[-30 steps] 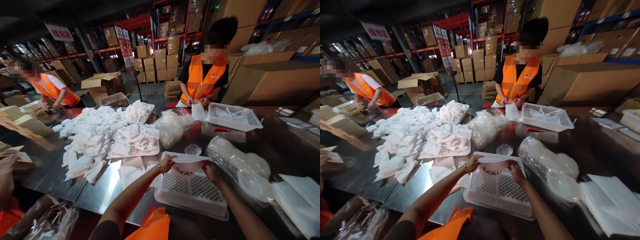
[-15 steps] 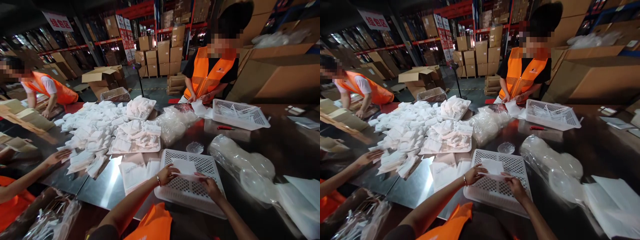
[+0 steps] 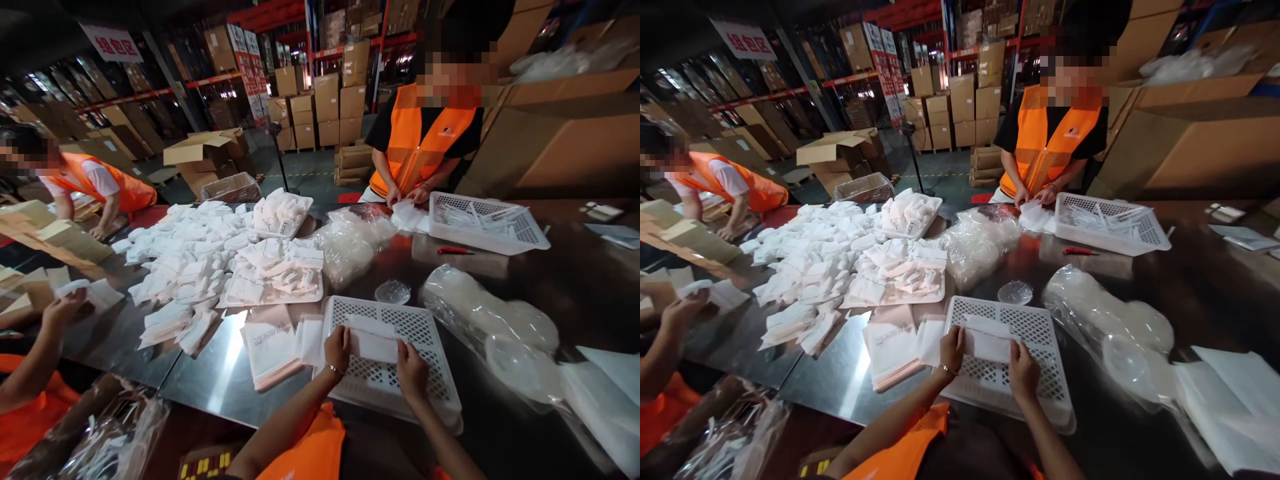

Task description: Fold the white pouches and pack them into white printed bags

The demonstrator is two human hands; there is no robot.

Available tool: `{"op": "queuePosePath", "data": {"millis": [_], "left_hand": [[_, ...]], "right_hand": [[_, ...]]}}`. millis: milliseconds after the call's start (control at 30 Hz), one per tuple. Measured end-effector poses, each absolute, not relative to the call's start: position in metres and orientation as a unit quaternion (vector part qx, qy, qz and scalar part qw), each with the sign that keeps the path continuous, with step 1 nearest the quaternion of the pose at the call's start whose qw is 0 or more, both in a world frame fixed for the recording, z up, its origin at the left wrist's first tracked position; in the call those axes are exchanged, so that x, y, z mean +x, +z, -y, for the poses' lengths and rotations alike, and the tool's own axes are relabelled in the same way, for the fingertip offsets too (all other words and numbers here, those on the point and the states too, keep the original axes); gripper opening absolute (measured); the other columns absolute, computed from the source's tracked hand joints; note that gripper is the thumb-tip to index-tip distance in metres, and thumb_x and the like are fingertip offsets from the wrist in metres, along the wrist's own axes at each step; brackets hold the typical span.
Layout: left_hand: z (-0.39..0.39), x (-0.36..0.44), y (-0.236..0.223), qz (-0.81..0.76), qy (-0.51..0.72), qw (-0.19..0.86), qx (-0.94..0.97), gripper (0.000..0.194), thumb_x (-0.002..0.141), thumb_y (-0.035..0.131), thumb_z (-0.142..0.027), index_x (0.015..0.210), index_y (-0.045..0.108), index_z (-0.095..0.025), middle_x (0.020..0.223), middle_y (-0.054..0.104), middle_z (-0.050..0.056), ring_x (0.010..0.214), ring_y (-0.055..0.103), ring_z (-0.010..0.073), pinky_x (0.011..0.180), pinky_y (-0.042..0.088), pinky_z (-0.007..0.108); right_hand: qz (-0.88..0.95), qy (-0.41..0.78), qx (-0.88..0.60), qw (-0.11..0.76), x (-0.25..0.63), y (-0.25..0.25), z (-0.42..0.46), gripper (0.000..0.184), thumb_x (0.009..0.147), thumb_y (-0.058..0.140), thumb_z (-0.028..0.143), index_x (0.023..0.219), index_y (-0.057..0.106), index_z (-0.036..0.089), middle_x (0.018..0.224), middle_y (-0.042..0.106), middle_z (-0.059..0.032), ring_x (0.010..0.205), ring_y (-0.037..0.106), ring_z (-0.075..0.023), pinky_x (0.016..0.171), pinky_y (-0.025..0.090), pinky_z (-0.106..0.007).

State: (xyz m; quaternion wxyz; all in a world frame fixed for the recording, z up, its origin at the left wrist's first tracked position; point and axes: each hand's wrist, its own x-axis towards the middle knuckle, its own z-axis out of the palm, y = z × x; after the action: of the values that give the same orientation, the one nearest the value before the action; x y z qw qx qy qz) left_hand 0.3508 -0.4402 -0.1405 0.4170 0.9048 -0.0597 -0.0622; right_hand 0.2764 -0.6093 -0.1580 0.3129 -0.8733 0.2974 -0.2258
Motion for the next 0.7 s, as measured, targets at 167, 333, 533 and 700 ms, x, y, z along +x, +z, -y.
{"op": "queuePosePath", "data": {"millis": [167, 333, 533, 700], "left_hand": [[0.438, 0.355, -0.141, 0.057, -0.070, 0.336, 0.937, 0.028, 0.098, 0.032, -0.026, 0.085, 0.056, -0.019, 0.077, 0.067, 0.006, 0.072, 0.062, 0.0195, 0.063, 0.035, 0.027], [0.439, 0.360, -0.140, 0.058, -0.083, 0.308, 0.946, 0.025, 0.098, 0.035, -0.027, 0.088, 0.057, -0.020, 0.075, 0.067, 0.004, 0.070, 0.063, 0.0190, 0.061, 0.033, 0.026], [0.442, 0.360, -0.132, 0.048, -0.091, 0.291, 0.951, 0.027, 0.099, 0.033, -0.027, 0.091, 0.057, -0.018, 0.079, 0.069, 0.008, 0.073, 0.065, 0.0206, 0.061, 0.036, 0.027], [0.441, 0.361, -0.127, 0.066, -0.116, 0.275, 0.952, 0.029, 0.098, 0.032, -0.021, 0.101, 0.059, -0.011, 0.084, 0.070, 0.014, 0.078, 0.067, 0.0229, 0.065, 0.043, 0.029]], "right_hand": [[-0.309, -0.217, -0.889, 0.258, 0.281, -0.165, 0.611, 0.065, 0.088, 0.017, 0.066, 0.064, 0.058, 0.022, 0.053, 0.057, -0.0101, 0.048, 0.048, -0.0222, 0.053, 0.027, -0.031], [-0.308, -0.203, -0.905, 0.213, 0.282, -0.169, 0.612, 0.066, 0.090, 0.015, 0.063, 0.066, 0.059, 0.020, 0.056, 0.059, -0.0108, 0.052, 0.050, -0.0215, 0.054, 0.027, -0.031], [-0.307, -0.169, -0.921, 0.172, 0.282, -0.171, 0.613, 0.063, 0.093, 0.018, 0.059, 0.067, 0.059, 0.020, 0.059, 0.063, -0.0109, 0.053, 0.052, -0.0209, 0.053, 0.023, -0.030], [-0.315, -0.125, -0.930, 0.145, 0.286, -0.167, 0.613, 0.053, 0.094, 0.030, 0.057, 0.072, 0.061, 0.019, 0.064, 0.066, -0.0106, 0.055, 0.057, -0.0217, 0.053, 0.026, -0.029]]}}
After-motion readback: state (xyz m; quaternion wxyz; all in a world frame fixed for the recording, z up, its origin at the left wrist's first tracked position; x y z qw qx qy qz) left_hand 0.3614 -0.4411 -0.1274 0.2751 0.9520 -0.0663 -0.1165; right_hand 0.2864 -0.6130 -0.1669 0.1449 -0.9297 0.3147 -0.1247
